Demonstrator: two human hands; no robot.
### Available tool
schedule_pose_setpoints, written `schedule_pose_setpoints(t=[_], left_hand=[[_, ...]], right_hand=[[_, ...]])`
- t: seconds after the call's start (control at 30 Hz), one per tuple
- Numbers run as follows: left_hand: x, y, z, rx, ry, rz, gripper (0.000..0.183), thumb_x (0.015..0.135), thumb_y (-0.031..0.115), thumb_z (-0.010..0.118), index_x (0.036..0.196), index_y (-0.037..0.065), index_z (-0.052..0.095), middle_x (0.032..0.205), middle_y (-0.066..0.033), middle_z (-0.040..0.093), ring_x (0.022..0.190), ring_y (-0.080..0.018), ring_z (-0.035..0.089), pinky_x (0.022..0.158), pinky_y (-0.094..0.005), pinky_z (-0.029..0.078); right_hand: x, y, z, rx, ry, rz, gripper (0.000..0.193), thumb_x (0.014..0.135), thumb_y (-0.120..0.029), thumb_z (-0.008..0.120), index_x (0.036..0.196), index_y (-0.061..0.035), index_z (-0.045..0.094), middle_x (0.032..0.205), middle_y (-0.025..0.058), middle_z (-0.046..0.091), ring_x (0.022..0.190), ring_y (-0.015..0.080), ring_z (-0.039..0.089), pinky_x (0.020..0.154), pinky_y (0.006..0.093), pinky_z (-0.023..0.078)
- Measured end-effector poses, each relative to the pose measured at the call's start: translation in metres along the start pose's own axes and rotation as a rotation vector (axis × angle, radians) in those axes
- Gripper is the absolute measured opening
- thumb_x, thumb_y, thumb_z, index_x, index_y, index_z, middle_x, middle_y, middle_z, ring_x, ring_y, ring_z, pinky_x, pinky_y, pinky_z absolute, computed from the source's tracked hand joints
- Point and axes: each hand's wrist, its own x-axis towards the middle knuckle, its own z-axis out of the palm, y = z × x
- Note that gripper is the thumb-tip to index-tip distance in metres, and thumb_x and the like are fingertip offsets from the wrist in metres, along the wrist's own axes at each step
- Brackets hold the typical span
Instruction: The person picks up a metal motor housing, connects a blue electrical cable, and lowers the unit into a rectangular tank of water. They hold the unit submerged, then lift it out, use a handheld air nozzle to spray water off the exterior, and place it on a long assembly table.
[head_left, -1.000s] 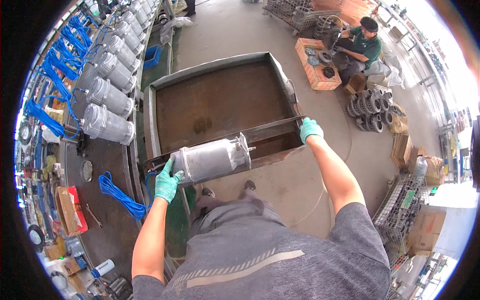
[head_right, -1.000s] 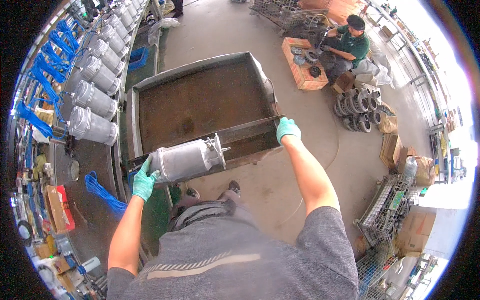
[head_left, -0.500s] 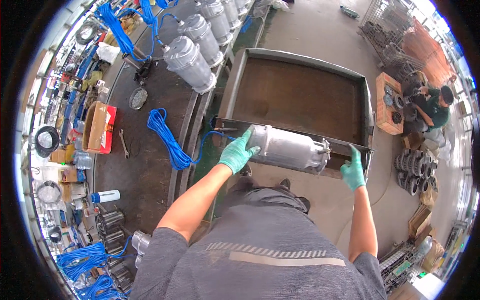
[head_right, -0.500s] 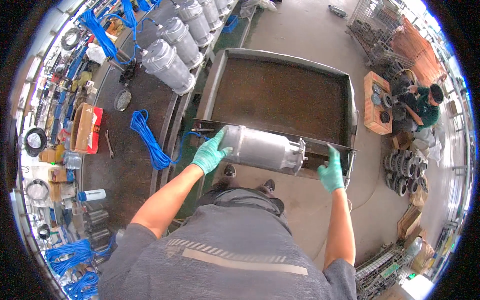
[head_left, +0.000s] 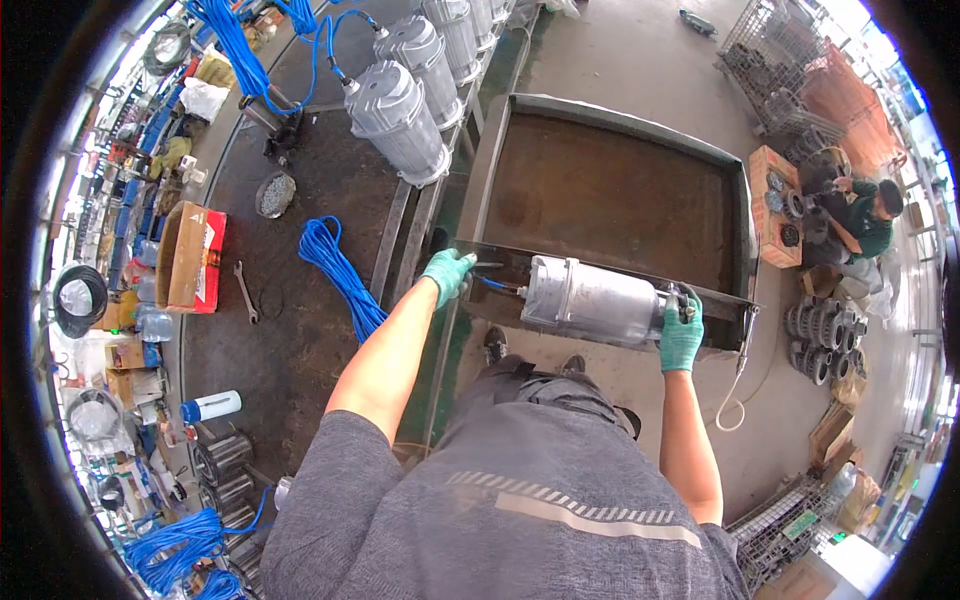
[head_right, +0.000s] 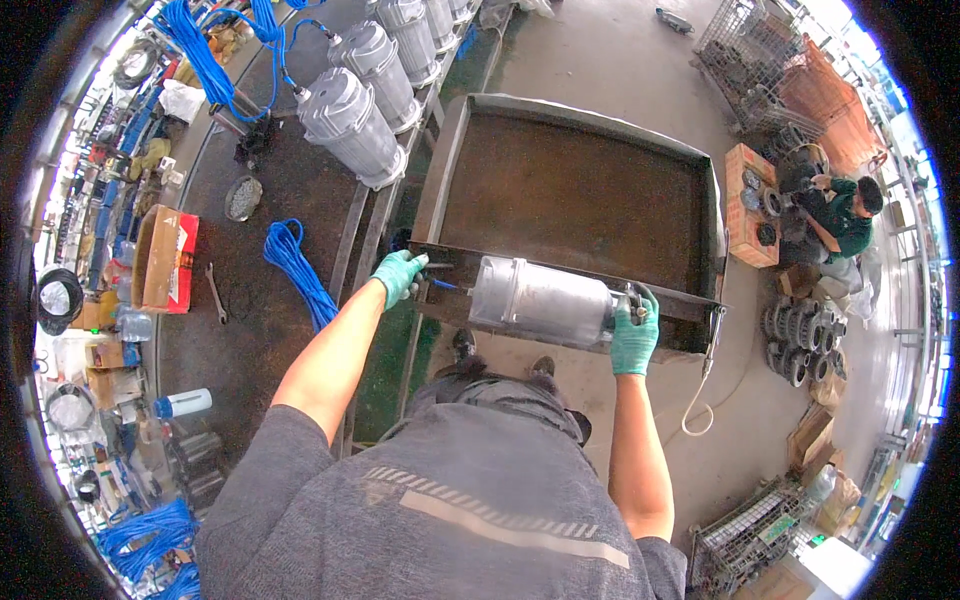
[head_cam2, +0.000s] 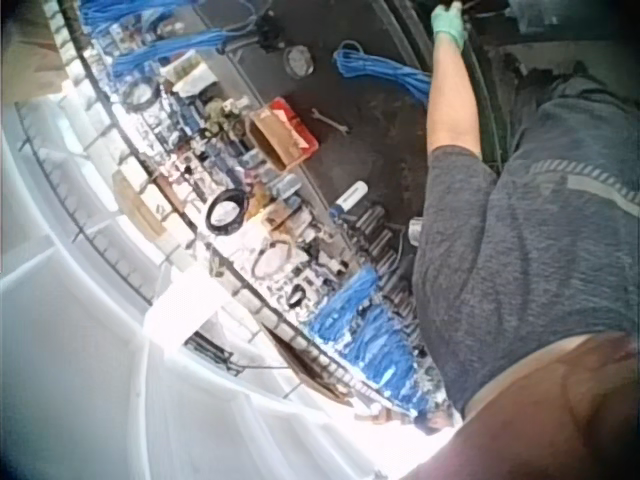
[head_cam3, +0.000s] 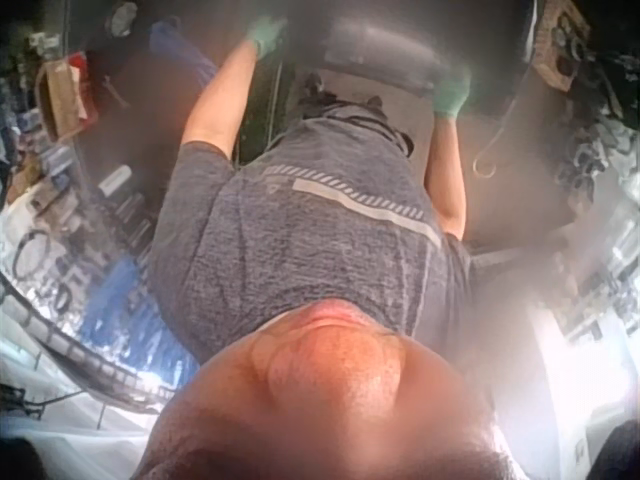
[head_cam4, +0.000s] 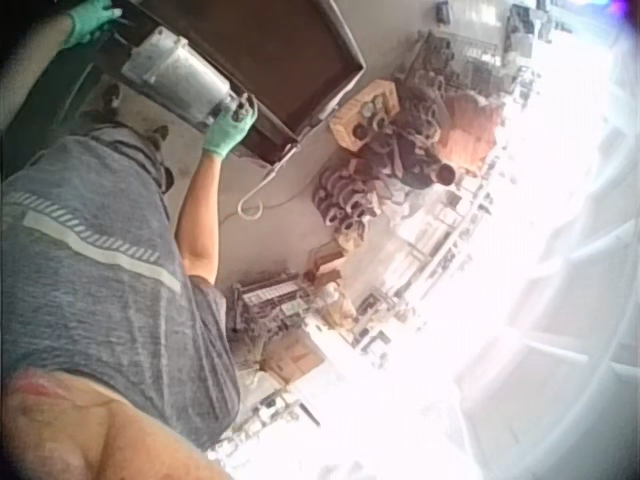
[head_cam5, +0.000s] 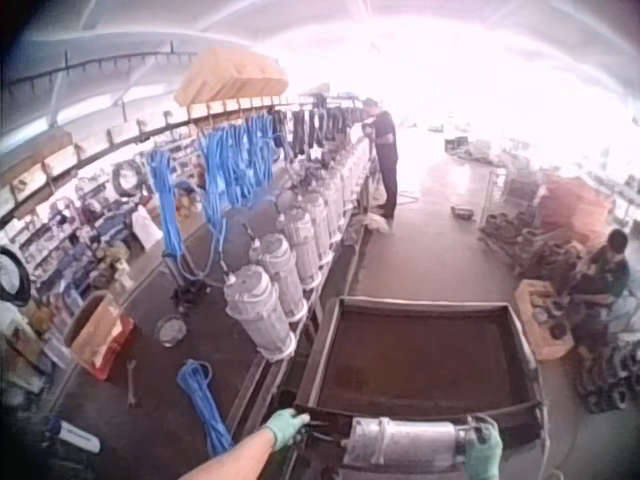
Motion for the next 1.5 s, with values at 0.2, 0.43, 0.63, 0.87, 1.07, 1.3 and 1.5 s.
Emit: schedule_pose_setpoints(t=[0.2,0.43,0.63,0.87,1.07,1.3,1.5], left_hand=[[-0.020,-0.016,0.016,0.226,0.239,0.492,0.020,0.096,0.021,0.070,0.093,0.005,0.057,0.073,-0.0091,0.066,0.059,-0.0170,0.062,0.055,-0.0354,0.050],[-0.077,-0.001,0.004,-0.024,0.044,0.641,0.007,0.099,0.008,0.064,0.102,0.007,0.057,0.079,-0.0042,0.066,0.067,-0.0122,0.064,0.060,-0.0300,0.050],[-0.060,-0.030,0.020,-0.072,-0.105,0.526,0.005,0.101,0.013,0.062,0.104,0.011,0.059,0.079,-0.0018,0.065,0.061,-0.0083,0.059,0.053,-0.0249,0.048],[-0.049,-0.020,0.020,-0.112,-0.270,0.347,0.013,0.104,0.018,0.057,0.109,0.006,0.058,0.082,-0.0053,0.065,0.060,-0.0133,0.061,0.050,-0.0271,0.049],[-0.029,-0.021,0.023,-0.385,-0.445,0.133,0.024,0.106,0.029,0.055,0.120,0.012,0.065,0.082,-0.0032,0.066,0.060,-0.0133,0.063,0.047,-0.0242,0.045],[-0.032,-0.027,0.031,-0.346,-0.499,0.271,0.031,0.105,0.038,0.055,0.120,0.013,0.065,0.081,-0.0008,0.063,0.067,-0.0113,0.061,0.053,-0.0255,0.047],[-0.030,-0.021,0.020,0.335,-0.326,0.573,0.041,0.095,0.025,0.066,0.132,0.009,0.059,0.100,-0.0099,0.071,0.083,-0.0199,0.067,0.072,-0.0352,0.056]], right_hand=[[-0.002,0.001,0.002,-0.058,0.005,-0.039,0.028,0.099,-0.012,0.062,0.126,-0.0027,0.064,0.122,0.0026,0.063,0.104,0.0119,0.058,0.091,0.0273,0.050],[0.000,0.006,0.000,-0.111,0.025,-0.077,0.026,0.100,-0.012,0.061,0.124,-0.0034,0.065,0.117,0.0021,0.066,0.094,0.0100,0.062,0.082,0.0262,0.053],[0.000,0.001,0.002,-0.096,0.019,-0.025,0.025,0.100,-0.011,0.062,0.124,-0.0052,0.064,0.111,0.0032,0.069,0.093,0.0097,0.062,0.083,0.0269,0.053],[0.003,0.006,0.000,-0.063,0.015,-0.036,0.025,0.100,-0.013,0.061,0.123,-0.0041,0.065,0.110,0.0041,0.070,0.093,0.0117,0.063,0.085,0.0281,0.053],[0.005,0.013,-0.001,-0.041,0.016,-0.014,0.025,0.099,-0.014,0.062,0.122,-0.0028,0.065,0.110,0.0055,0.071,0.095,0.0114,0.063,0.086,0.0282,0.053],[0.004,0.010,0.000,-0.047,0.037,0.010,0.028,0.099,-0.019,0.063,0.120,-0.0010,0.067,0.108,0.0053,0.070,0.093,0.0138,0.063,0.086,0.0299,0.052],[-0.001,-0.001,0.004,-0.052,0.050,0.045,0.028,0.099,-0.021,0.064,0.117,-0.0004,0.068,0.107,0.0049,0.071,0.092,0.0145,0.062,0.085,0.0306,0.051]])
